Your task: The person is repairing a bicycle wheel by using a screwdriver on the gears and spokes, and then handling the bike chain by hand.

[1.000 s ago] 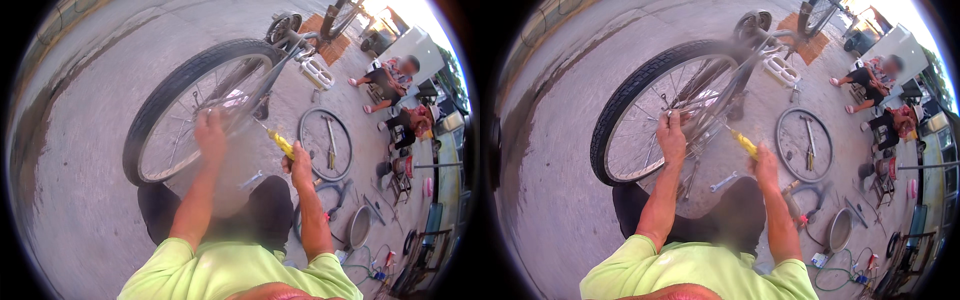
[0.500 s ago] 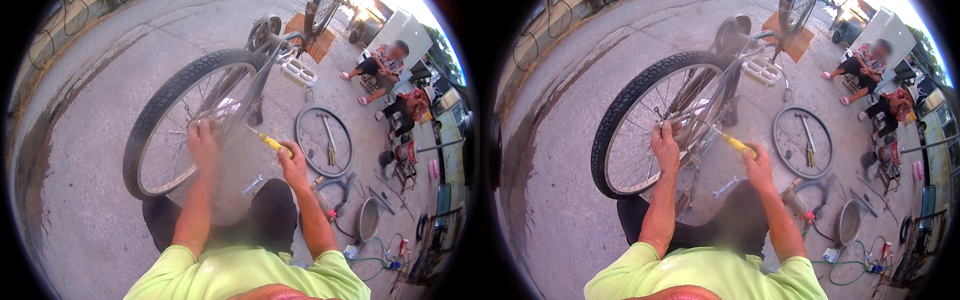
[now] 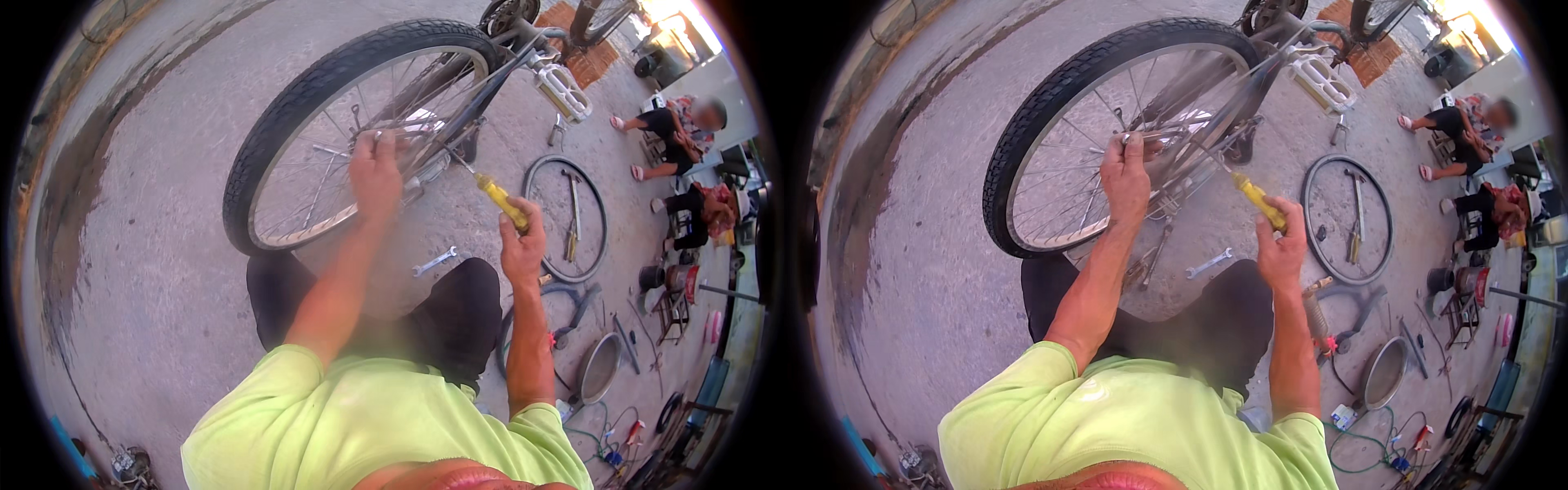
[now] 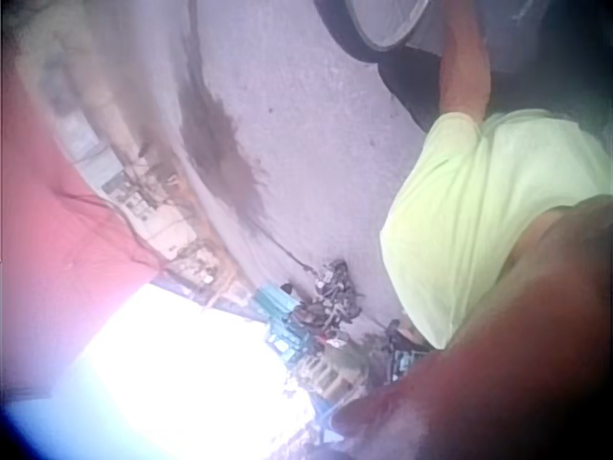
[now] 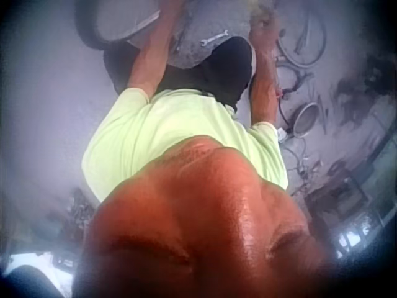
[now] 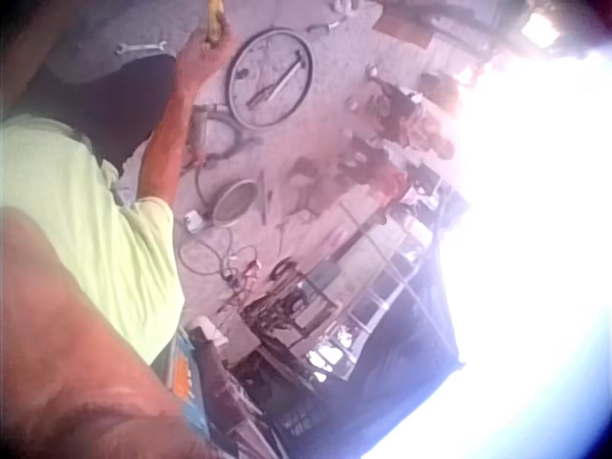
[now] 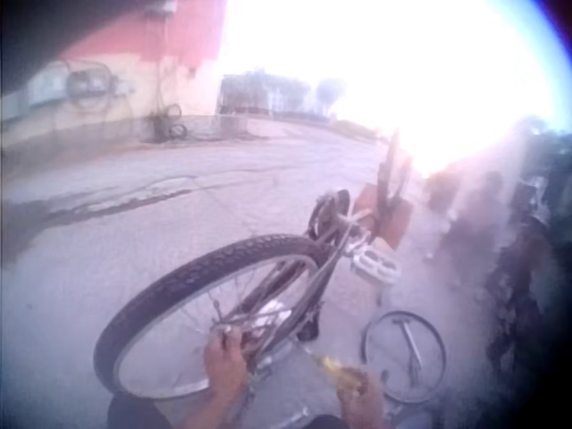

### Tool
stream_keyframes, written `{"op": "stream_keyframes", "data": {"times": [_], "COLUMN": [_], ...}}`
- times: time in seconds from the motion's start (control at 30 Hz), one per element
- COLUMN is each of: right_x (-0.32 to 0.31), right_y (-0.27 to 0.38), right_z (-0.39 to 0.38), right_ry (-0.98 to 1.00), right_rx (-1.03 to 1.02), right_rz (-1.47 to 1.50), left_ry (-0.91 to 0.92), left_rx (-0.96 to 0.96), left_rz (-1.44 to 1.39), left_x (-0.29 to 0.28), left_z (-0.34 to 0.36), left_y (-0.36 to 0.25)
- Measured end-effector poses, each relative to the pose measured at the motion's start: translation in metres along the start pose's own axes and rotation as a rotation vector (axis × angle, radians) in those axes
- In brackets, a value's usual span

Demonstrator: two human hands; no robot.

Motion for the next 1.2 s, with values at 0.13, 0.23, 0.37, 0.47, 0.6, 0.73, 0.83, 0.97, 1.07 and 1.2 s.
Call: {"op": "stream_keyframes", "data": {"times": [0.13, 0.23, 0.37, 0.47, 0.6, 0.73, 0.83, 0.97, 1.07, 1.2], "right_x": [0.004, 0.001, 0.003, 0.005, 0.011, 0.004, 0.001, 0.009, 0.003, 0.003], "right_y": [0.002, -0.017, -0.007, -0.010, -0.013, -0.024, -0.007, -0.006, -0.021, -0.034], "right_z": [0.001, -0.003, -0.001, -0.003, -0.004, -0.007, 0.001, -0.007, -0.006, -0.011], "right_ry": [-0.096, 0.054, 0.025, -0.062, -0.013, 0.082, -0.015, -0.090, 0.059, 0.079], "right_rx": [0.344, 0.680, 0.266, 0.106, 0.564, 0.573, -0.011, 0.142, 0.607, 0.429], "right_rz": [0.251, 0.418, 0.110, 0.083, 0.428, 0.386, -0.029, 0.094, 0.437, 0.346], "left_ry": [0.010, 0.023, 0.009, 0.007, 0.003, 0.000, -0.008, -0.001, -0.004, 0.006], "left_rx": [0.042, 0.055, 0.062, 0.062, 0.060, 0.050, 0.070, 0.077, 0.085, 0.081], "left_rz": [0.061, 0.103, 0.015, 0.025, 0.084, 0.089, 0.105, 0.095, 0.078, 0.133], "left_x": [-0.001, -0.002, 0.002, 0.000, -0.005, 0.000, 0.001, 0.000, -0.001, -0.001], "left_z": [0.004, 0.007, 0.005, 0.005, 0.006, 0.003, 0.002, 0.004, 0.005, 0.005], "left_y": [0.004, 0.006, 0.005, 0.007, 0.008, -0.004, -0.004, 0.000, 0.002, 0.002]}}
Point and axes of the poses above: each hand's wrist, its own z-axis towards the middle knuckle, its own x-axis out of the palm, y = z × x, the point moved 5 cm from there along z, towards the middle knuckle, and after that the axes turned 7 degrees about y, right-handed, at the moved point
